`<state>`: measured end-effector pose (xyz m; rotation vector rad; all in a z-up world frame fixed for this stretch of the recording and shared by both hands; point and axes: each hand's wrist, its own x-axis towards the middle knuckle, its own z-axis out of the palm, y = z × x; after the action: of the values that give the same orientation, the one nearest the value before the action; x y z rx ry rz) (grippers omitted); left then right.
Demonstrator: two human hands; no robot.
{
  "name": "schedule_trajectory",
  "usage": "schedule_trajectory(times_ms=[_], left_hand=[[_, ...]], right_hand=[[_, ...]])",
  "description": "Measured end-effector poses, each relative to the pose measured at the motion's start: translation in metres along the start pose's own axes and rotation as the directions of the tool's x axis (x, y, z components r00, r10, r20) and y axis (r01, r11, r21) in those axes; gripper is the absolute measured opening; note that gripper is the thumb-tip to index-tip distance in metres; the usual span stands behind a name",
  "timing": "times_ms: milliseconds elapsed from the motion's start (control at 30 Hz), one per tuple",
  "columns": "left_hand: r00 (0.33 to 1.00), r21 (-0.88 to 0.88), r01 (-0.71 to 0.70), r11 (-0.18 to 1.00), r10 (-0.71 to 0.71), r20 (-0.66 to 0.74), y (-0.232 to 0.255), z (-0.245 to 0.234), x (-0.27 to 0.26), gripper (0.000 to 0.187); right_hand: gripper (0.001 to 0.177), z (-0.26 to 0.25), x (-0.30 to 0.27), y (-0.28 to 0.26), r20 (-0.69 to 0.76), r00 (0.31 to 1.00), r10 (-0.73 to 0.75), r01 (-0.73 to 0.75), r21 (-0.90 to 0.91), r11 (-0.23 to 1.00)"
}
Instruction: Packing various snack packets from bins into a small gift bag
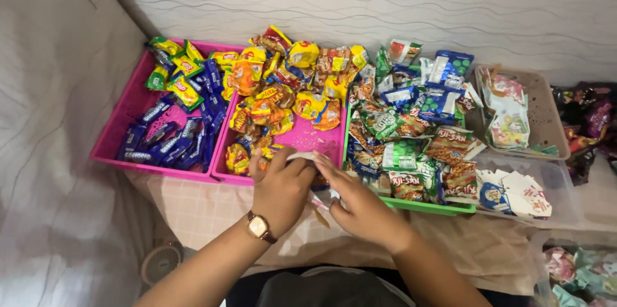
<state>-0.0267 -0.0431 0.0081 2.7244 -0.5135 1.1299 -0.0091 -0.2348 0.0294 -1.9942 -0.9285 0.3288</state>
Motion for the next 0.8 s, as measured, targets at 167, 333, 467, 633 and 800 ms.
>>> schedule_trajectory(times_ms=[167, 333, 467, 633, 800], left_hand=[[0.996, 0.009, 0.037, 0.999, -0.038, 0.082, 0.005, 0.049, -0.016, 0.018], [0.894, 0.008, 0.064, 0.998, -0.061, 0.444, 0.008, 0.048, -0.012, 0.027], [0.895, -0.149, 0.036, 0.988, 0.034, 0.446, -0.003, -0.008, 0.008, 0.043], [0.919, -0.171, -0.076, 0.982, 0.136, 0.369, -0.037, -0.022, -0.007, 0.019], [0.943, -0.203, -0.163, 0.966, 0.213, 0.256, -0.041, -0.018, -0.019, 0.009]], right_hand=[[0.077, 0.005, -0.005, 0.004, -0.009, 0.998, 0.063, -0.062, 0.048, 0.997], [0.079, -0.004, -0.003, 0.003, -0.017, 0.982, 0.188, -0.184, 0.135, 0.974], [0.087, -0.01, -0.006, 0.007, -0.109, 0.992, 0.067, -0.057, 0.087, 0.995], [0.082, -0.018, -0.005, 0.009, -0.092, 0.991, 0.093, -0.09, 0.039, 0.995], [0.071, -0.027, 0.001, -0.003, 0.011, 0.986, 0.164, -0.154, -0.28, 0.948]])
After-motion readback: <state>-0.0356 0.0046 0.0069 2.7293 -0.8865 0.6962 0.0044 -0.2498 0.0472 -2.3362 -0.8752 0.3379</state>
